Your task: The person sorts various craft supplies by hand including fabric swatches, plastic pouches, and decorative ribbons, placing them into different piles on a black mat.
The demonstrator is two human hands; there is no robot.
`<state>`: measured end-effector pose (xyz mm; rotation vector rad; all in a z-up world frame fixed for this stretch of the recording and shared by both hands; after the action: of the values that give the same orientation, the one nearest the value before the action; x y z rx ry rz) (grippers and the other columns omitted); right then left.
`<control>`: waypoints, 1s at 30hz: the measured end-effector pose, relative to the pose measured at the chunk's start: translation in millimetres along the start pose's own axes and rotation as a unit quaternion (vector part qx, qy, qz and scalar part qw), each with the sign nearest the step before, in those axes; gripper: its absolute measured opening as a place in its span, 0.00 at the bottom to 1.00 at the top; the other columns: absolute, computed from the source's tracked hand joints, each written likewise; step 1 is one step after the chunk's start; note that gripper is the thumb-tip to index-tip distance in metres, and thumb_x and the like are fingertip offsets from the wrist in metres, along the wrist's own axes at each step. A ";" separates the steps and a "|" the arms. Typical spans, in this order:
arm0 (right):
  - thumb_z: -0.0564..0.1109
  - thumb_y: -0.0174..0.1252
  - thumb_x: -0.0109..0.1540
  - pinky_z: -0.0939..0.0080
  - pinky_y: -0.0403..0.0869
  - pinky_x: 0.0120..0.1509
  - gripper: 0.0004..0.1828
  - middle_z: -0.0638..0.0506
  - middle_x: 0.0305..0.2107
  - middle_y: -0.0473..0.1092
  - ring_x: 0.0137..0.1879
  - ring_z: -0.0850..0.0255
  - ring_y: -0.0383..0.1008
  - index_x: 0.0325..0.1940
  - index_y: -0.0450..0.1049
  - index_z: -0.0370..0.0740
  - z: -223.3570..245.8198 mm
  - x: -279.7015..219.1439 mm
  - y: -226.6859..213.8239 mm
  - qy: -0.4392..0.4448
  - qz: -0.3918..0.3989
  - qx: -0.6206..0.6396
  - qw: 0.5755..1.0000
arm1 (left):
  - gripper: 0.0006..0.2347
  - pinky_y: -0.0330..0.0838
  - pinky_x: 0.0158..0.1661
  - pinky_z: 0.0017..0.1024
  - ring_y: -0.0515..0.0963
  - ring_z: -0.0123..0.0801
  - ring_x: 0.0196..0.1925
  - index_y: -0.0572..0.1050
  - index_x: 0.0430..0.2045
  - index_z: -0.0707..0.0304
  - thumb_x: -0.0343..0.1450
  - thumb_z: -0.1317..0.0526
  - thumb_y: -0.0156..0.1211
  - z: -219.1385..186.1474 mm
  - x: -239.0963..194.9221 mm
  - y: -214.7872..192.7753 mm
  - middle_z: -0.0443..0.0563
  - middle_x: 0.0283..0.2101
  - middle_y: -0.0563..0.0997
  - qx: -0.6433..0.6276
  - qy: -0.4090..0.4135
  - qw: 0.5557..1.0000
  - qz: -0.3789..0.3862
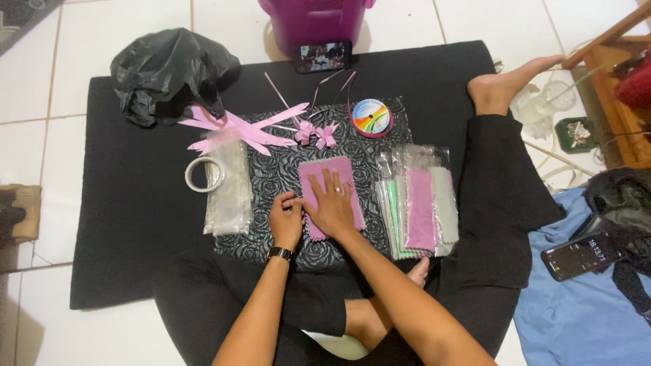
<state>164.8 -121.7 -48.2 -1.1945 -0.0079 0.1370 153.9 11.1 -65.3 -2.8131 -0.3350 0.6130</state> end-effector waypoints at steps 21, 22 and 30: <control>0.58 0.76 0.48 0.48 0.78 0.54 0.26 0.59 0.31 0.80 0.51 0.51 0.80 0.49 0.81 0.58 -304.3 -84.2 -38.5 0.378 -0.185 0.171 0.891 | 0.07 0.78 0.36 0.36 0.85 0.41 0.31 0.83 0.38 0.57 0.70 0.61 0.60 6.0 -48.5 -4.4 0.56 0.30 0.86 0.026 0.142 0.989 0.042; 0.58 0.76 0.48 0.48 0.78 0.54 0.26 0.59 0.31 0.80 0.51 0.51 0.80 0.49 0.81 0.58 -295.2 -83.1 -42.3 0.373 -0.188 0.174 0.892 | 0.07 0.78 0.36 0.36 0.85 0.41 0.31 0.83 0.38 0.57 0.70 0.61 0.60 11.7 -54.7 -7.8 0.56 0.30 0.86 0.026 0.147 0.988 0.038; 0.61 0.72 0.52 0.50 0.72 0.59 0.30 0.41 0.46 0.79 0.53 0.43 0.78 0.49 0.82 0.39 -264.7 -87.1 -48.3 0.359 -0.171 0.147 0.906 | 0.03 0.73 0.34 0.22 0.78 0.21 0.26 0.80 0.33 0.56 0.72 0.61 0.61 22.2 -122.1 -2.3 0.40 0.26 0.82 0.020 0.139 0.973 0.184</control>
<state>104.1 -393.9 -95.1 -0.8664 0.4361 -0.5989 35.8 -15.8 -38.3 -2.8885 0.2550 0.2776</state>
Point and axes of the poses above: each hand's wrist, its own x-axis towards the middle knuckle, its own y-axis out of the palm, z = x × y, the point moved 3 cm from there along x, towards the middle knuckle
